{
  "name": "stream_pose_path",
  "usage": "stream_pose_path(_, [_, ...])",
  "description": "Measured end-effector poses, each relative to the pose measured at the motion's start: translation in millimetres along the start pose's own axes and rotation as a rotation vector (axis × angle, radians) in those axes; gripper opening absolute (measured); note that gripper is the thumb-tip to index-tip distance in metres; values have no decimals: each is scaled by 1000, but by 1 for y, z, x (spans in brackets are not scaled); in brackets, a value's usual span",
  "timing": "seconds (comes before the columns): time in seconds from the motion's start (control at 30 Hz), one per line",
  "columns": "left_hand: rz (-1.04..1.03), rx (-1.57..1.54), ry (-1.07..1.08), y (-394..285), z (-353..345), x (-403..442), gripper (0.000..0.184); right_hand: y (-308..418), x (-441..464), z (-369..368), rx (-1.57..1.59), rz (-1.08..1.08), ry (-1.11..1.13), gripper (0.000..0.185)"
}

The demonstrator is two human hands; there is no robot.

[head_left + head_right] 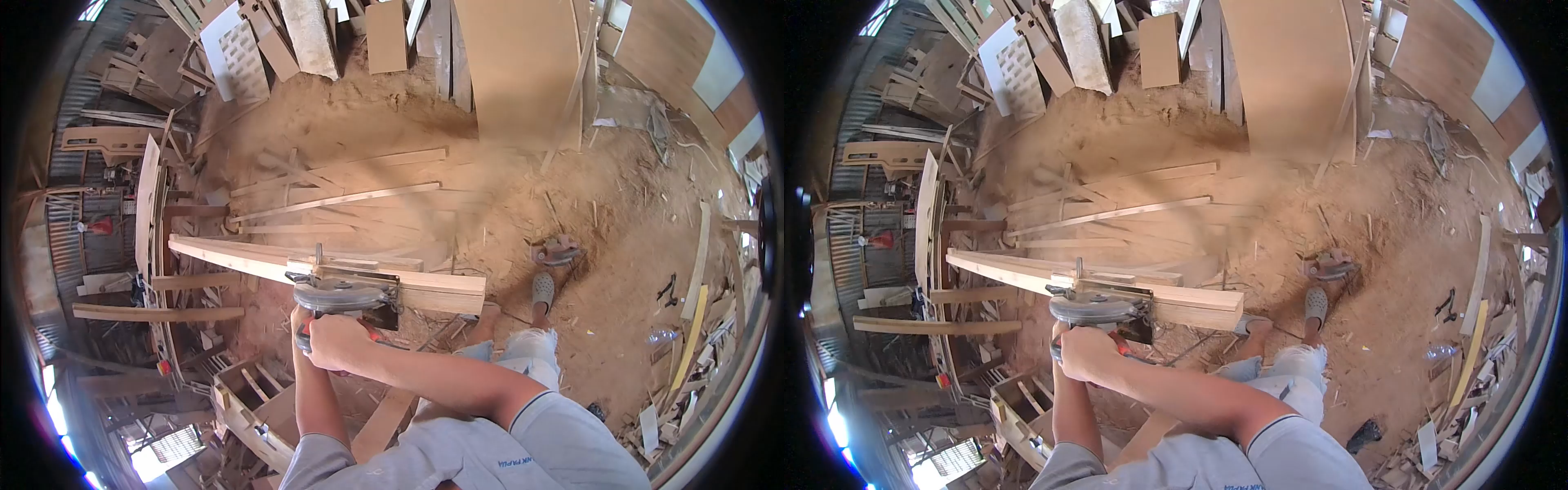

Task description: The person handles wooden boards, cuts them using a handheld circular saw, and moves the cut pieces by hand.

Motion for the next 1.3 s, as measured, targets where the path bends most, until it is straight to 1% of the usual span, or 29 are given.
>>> stream_pose_path(0.23, [-6, -6, -17, 3, 4, 1, 25, -1, 4, -3, -17, -22, 40, 28])
stream_pose_path(0.33, [-10, -13, -21, 4, 6, 3, 25, 1, 8, -4, -36, 4, 10, 30])
stream_pose_path(0.63, [-27, -23, -11, -4, 9, 13, 25, 5, 22, -12, -80, -8, 41, 38])
stream_pose_path(0.73, [-30, -27, -6, -8, 11, 16, 25, 7, 23, -10, -28, -35, 13, 40])
stream_pose_path(0.93, [-30, -41, -4, -16, 25, 24, 25, 19, 43, -18, -41, -19, -3, 41])
stream_pose_path(1.03, [-33, -52, -2, -13, 25, 25, 25, 19, 34, -12, -33, -88, 100, 33])
stream_pose_path(1.13, [-36, -56, 8, -19, 34, 32, 25, 32, 45, -14, -92, -59, 86, 35])
stream_pose_path(1.23, [-41, -63, 11, -21, 38, 38, 25, 31, 59, -24, -88, -17, 38, 42])
stream_pose_path(1.3, [-50, -62, 11, -23, 37, 39, 25, 23, 56, -27, -72, -52, 69, 40])
Point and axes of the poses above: each hand's wrist, its own x-axis towards the middle knuckle, its own z-axis out of the back of the hand, y = z × x, the point moved 8 cm from there along x, towards the middle knuckle, and after that the axes turned 4 degrees about y, right-handed, at the moved point
